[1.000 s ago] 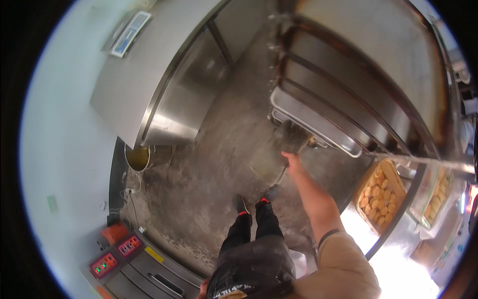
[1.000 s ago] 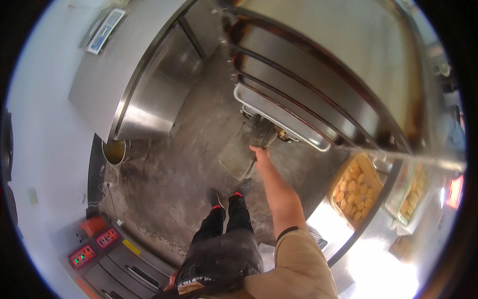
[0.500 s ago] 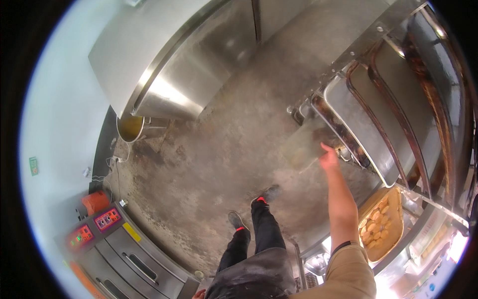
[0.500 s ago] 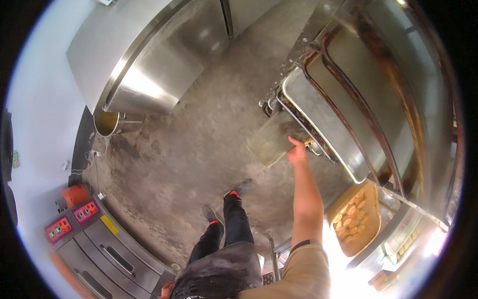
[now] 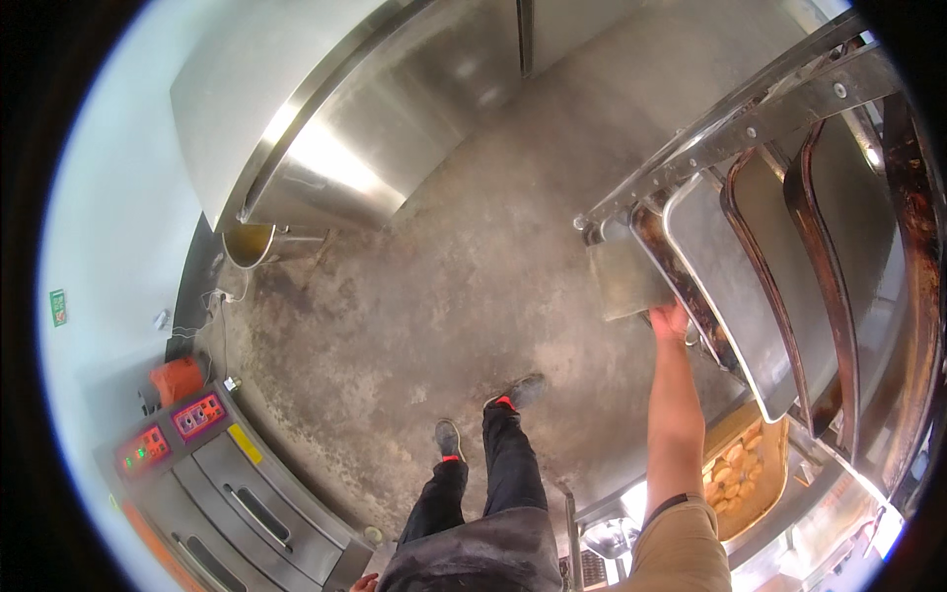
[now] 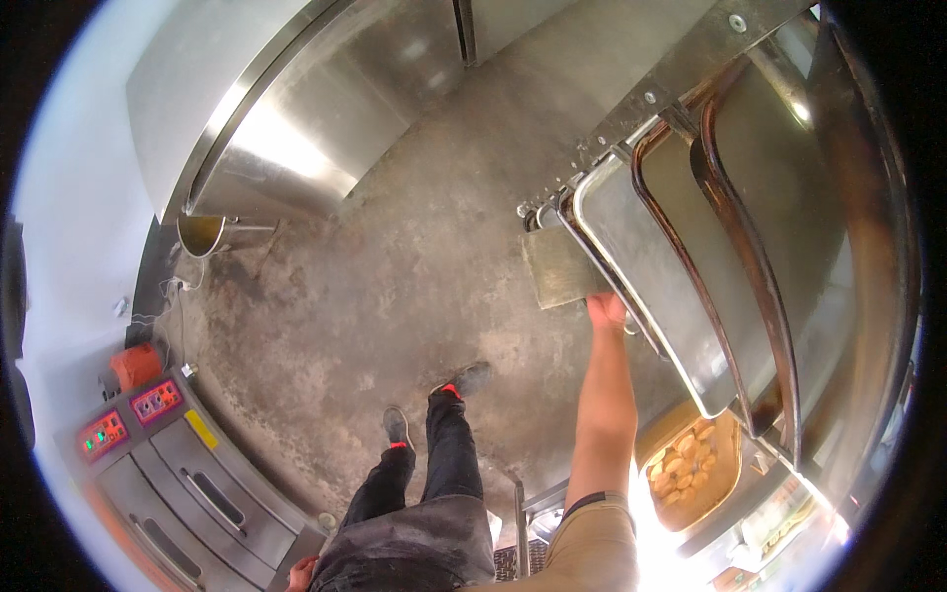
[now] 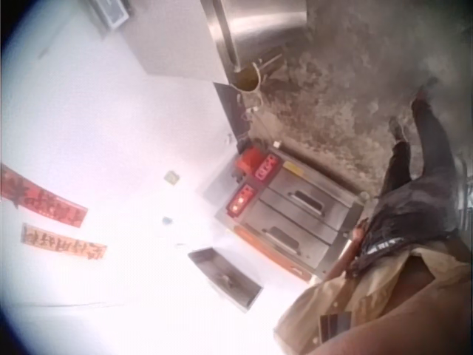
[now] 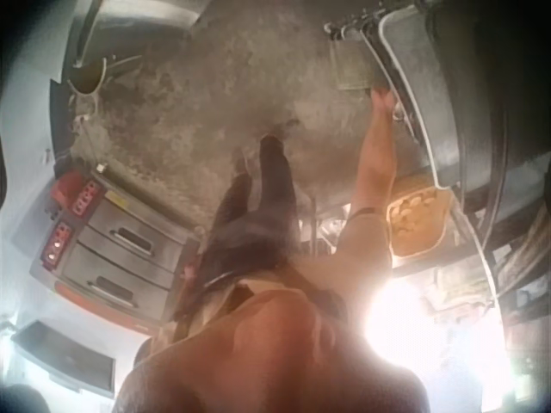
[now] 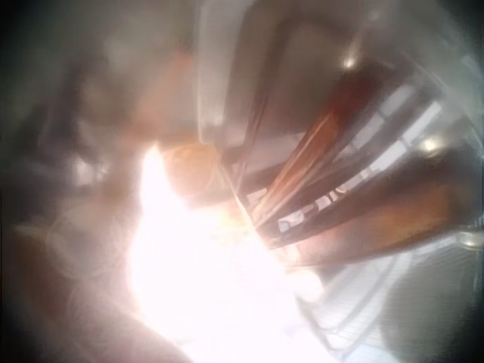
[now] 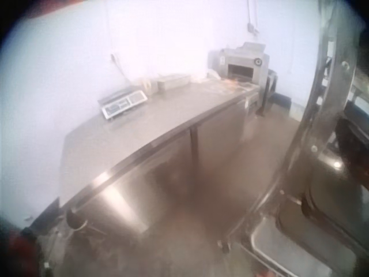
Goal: The person transfers round baked pastries from metal baking trays into a woven basket using tongs. The person then places empty baking trays onto a rolling rack. The person also handles a plastic container with a white powder.
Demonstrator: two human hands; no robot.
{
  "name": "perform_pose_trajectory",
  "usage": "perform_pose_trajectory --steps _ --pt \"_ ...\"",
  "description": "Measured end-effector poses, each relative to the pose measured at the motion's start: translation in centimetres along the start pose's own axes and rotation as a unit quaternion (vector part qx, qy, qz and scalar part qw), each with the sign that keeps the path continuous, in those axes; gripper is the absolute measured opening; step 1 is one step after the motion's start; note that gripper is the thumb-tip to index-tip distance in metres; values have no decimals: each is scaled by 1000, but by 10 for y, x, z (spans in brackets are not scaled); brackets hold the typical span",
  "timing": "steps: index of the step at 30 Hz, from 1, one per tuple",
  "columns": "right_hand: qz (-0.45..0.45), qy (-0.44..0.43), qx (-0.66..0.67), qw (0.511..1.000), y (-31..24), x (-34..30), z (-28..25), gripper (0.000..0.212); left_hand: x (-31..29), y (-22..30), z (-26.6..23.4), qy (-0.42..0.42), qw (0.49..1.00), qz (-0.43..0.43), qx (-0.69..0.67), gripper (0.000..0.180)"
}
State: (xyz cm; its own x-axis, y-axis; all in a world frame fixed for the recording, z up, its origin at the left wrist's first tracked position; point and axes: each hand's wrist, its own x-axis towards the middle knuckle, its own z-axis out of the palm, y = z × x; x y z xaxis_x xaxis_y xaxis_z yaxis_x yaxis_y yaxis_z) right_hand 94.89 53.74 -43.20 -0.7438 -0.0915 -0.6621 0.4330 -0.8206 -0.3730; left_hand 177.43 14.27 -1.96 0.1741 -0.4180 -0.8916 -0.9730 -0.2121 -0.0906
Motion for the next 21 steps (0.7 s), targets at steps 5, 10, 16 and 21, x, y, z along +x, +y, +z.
perform_pose_trajectory --steps 5,10,16,21 --pt "-31 -29 145 989 22 -31 17 39 2 14 -4 28 999 26 -19 37" --pt "17 113 80 990 75 -174 21 57 26 49 -9 31 998 47 -2 39" --pt "298 151 -177 926 169 -371 5 40 65 104 -42 49 995 83 -8 37" --pt "305 122 -254 910 232 -474 60 50 133 162 -101 54 968 232 82 41"
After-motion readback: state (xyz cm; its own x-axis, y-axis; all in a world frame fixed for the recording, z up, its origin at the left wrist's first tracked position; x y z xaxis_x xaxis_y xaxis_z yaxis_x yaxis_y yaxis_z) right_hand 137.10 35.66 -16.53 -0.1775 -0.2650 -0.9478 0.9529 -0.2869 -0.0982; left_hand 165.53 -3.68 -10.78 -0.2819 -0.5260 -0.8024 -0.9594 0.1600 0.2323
